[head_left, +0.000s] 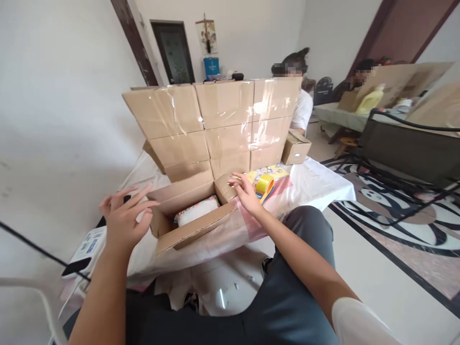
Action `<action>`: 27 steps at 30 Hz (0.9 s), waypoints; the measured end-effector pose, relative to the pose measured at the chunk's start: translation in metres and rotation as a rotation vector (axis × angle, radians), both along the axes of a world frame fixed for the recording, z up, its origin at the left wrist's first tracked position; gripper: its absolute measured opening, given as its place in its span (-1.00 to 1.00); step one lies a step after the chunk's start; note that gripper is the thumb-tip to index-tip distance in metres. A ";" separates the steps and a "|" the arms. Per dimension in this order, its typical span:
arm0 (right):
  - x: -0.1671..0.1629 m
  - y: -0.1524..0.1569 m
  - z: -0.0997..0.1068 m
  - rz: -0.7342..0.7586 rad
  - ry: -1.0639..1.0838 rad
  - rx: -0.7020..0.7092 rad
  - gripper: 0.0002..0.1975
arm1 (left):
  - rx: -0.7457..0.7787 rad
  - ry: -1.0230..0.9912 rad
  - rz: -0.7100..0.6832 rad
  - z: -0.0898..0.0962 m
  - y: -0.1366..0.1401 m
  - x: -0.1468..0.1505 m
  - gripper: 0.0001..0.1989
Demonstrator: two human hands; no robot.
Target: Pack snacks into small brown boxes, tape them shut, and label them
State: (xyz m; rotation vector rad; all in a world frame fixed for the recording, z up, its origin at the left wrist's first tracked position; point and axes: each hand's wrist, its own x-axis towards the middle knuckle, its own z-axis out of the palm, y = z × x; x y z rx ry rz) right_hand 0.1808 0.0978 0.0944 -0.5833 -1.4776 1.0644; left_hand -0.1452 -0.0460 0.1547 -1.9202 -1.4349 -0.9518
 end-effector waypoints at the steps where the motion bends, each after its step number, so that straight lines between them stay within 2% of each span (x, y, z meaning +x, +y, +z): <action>1: -0.001 -0.001 0.000 -0.008 0.007 -0.003 -0.45 | -0.013 -0.042 0.066 -0.004 0.003 0.003 -0.69; 4: -0.004 -0.009 0.004 -0.009 0.022 -0.024 -0.43 | -0.054 -0.230 0.143 -0.016 0.010 0.016 -0.60; 6: -0.005 -0.017 0.010 0.072 -0.011 -0.011 -0.44 | -0.036 -0.323 0.139 -0.022 0.012 0.021 -0.58; 10: -0.006 -0.025 0.017 0.217 -0.225 0.121 -0.42 | -0.026 -0.413 0.139 -0.030 0.012 0.019 -0.49; 14: -0.006 -0.023 0.013 0.232 -0.311 0.230 -0.50 | -0.180 -0.567 0.120 -0.036 0.016 0.009 -0.35; 16: -0.001 -0.022 0.012 0.294 -0.292 0.232 -0.55 | -0.272 -0.642 0.056 -0.038 0.017 0.006 -0.41; 20: 0.020 -0.022 0.021 0.519 -0.348 0.234 -0.46 | -0.316 -0.513 -0.046 -0.036 0.015 -0.002 -0.70; 24: 0.035 -0.023 0.031 0.650 -0.448 0.132 -0.30 | -0.459 -0.475 -0.151 -0.037 0.015 -0.017 -0.66; 27: 0.031 -0.026 0.028 0.616 -0.501 0.119 -0.16 | -0.458 -0.479 -0.174 -0.041 0.017 -0.023 -0.58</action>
